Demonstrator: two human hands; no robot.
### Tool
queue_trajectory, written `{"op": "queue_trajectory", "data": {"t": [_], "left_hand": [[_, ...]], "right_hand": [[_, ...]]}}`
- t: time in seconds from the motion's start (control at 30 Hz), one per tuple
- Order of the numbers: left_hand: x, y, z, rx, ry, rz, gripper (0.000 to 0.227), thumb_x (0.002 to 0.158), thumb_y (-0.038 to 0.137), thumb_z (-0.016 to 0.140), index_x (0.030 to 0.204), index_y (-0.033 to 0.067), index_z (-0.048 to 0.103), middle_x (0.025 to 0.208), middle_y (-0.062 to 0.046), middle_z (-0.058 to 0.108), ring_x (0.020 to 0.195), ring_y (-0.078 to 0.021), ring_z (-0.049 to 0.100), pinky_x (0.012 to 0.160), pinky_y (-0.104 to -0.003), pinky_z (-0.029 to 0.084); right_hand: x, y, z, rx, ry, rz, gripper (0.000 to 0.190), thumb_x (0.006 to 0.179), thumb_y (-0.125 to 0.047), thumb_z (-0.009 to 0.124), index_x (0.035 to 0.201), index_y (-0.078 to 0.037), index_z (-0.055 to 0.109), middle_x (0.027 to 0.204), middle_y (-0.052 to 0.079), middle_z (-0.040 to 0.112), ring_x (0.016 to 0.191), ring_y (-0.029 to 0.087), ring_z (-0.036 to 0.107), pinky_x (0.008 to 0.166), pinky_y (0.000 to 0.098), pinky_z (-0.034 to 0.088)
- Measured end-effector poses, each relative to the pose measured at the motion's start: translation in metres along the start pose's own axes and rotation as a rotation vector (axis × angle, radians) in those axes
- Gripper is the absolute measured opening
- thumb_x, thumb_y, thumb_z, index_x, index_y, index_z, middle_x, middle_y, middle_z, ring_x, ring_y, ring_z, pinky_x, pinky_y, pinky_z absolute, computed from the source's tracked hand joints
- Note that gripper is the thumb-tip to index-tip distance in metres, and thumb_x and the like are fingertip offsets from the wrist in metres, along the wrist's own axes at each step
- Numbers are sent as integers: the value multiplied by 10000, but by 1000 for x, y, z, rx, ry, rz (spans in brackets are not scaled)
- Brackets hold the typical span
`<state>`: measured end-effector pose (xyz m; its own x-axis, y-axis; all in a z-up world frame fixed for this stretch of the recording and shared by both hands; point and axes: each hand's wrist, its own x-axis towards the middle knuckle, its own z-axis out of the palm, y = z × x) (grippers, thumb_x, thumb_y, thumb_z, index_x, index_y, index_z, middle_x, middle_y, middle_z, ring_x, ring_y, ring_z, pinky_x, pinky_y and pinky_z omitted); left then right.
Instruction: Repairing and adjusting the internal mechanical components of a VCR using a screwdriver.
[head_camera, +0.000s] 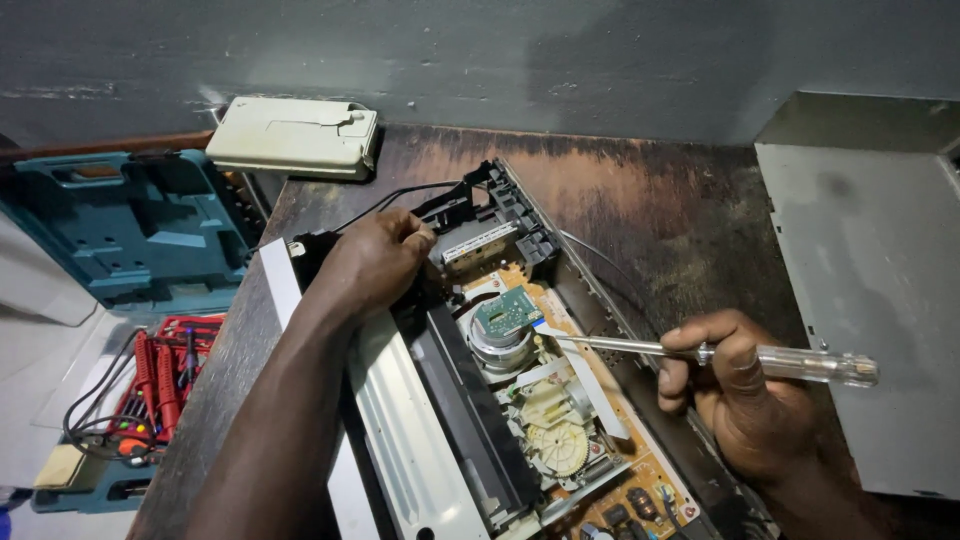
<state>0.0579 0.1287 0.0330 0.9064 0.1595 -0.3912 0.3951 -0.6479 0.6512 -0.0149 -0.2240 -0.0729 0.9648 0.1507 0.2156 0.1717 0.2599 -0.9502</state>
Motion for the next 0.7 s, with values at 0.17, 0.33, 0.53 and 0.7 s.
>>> {"op": "queue_trajectory", "data": {"t": [0.17, 0.33, 0.53, 0.7], "left_hand": [[-11, 11, -2, -105, -91, -84, 156, 1115, 244, 580, 1017, 145, 650, 955, -71, 714, 793, -180, 625, 749, -342, 516], [-7, 7, -4, -22, -213, -27, 142, 947, 209, 773, 867, 108, 713, 932, -77, 769, 750, -195, 688, 700, -339, 564], [3, -1, -2, 130, -259, 123, 227, 983, 261, 686, 1020, 152, 883, 1137, -30, 876, 1041, -192, 780, 941, -371, 575], [-1, 9, -3, 41, -273, 27, 185, 1007, 157, 705, 1016, 115, 884, 1044, -38, 860, 958, -185, 748, 920, -339, 556]], "right_hand": [[-1, 1, 2, 9, 29, 2, 613, 1046, -576, 663, 1056, 37, 685, 701, 170, 663, 588, 268, 665, 524, 351, 569], [-3, 5, -3, 42, 7, 15, 588, 1065, -556, 654, 1078, 31, 689, 705, 181, 659, 601, 274, 664, 542, 354, 560], [-7, 4, -1, 68, 34, 62, 632, 1026, -602, 702, 1092, 27, 682, 715, 192, 665, 587, 271, 653, 534, 345, 541], [-6, 0, 3, 82, -1, 17, 595, 1060, -526, 696, 1086, 68, 685, 728, 200, 675, 616, 276, 658, 534, 361, 560]]}}
